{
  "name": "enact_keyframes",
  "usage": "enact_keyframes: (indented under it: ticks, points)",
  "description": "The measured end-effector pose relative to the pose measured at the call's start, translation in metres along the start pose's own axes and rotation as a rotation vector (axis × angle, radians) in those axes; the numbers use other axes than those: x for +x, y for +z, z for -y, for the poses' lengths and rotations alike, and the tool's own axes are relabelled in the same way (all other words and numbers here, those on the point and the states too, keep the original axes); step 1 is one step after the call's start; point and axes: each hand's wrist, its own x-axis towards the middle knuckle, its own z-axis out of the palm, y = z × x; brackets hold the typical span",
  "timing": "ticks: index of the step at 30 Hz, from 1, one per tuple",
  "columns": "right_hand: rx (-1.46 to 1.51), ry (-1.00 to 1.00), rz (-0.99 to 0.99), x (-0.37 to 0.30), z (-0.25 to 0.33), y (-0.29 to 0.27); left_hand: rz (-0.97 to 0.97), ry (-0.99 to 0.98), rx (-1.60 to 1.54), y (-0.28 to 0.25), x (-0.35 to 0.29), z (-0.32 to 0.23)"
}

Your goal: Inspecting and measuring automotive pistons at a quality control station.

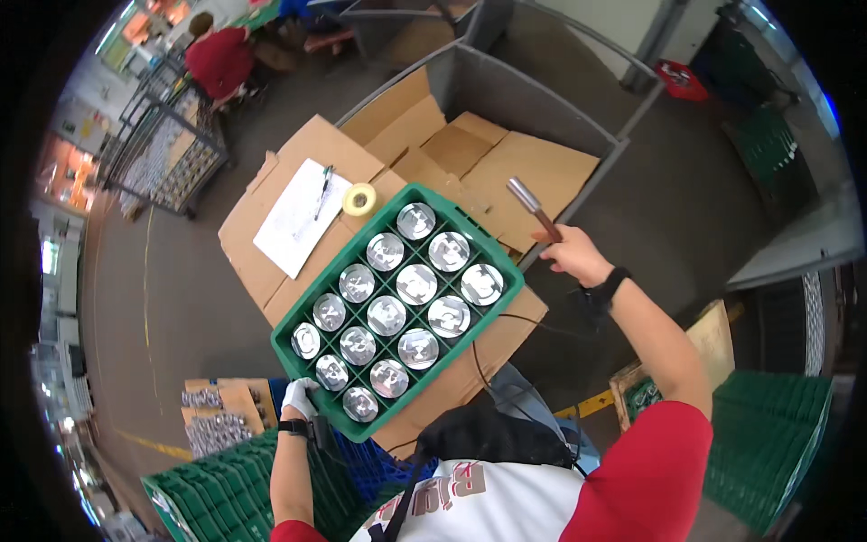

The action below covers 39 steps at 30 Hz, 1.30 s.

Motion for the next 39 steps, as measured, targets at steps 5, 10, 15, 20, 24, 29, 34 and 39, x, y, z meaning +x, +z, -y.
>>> enact_keyframes:
  ticks: [5, 10, 15, 20, 24, 29, 34, 39]
  points:
    - [0.103, 0.059, -0.188, -0.140, -0.030, -0.055, 0.137, -0.070, 0.046, 0.015, 0.007, -0.004]
    - [0.111, -0.069, -0.461, -0.249, -0.030, -0.062, 0.180, -0.064, -0.017, 0.000, 0.028, 0.001]
    - [0.084, -0.120, -0.473, -0.280, -0.046, -0.041, 0.408, 0.047, -0.310, -0.005, -0.013, 0.005]
    - [0.012, -0.161, -0.308, -0.212, -0.078, -0.008, 0.148, 0.014, -0.423, -0.033, -0.026, 0.130]
    - [-0.240, -0.406, -0.180, -0.108, -0.067, 0.054, 0.302, 0.508, 0.036, -0.062, 0.039, 0.392]
    - [-0.598, -0.924, -0.229, 0.008, -0.096, 0.081, 0.614, 0.679, 0.375, 0.151, 0.058, 0.400]
    - [-0.657, -1.079, -0.109, 0.043, -0.101, 0.116, 1.082, 0.650, 0.461, 0.371, 0.029, 0.426]
    - [-0.516, -0.960, -0.078, 0.045, -0.111, 0.119, 1.312, 0.662, 0.496, 0.496, 0.011, 0.465]
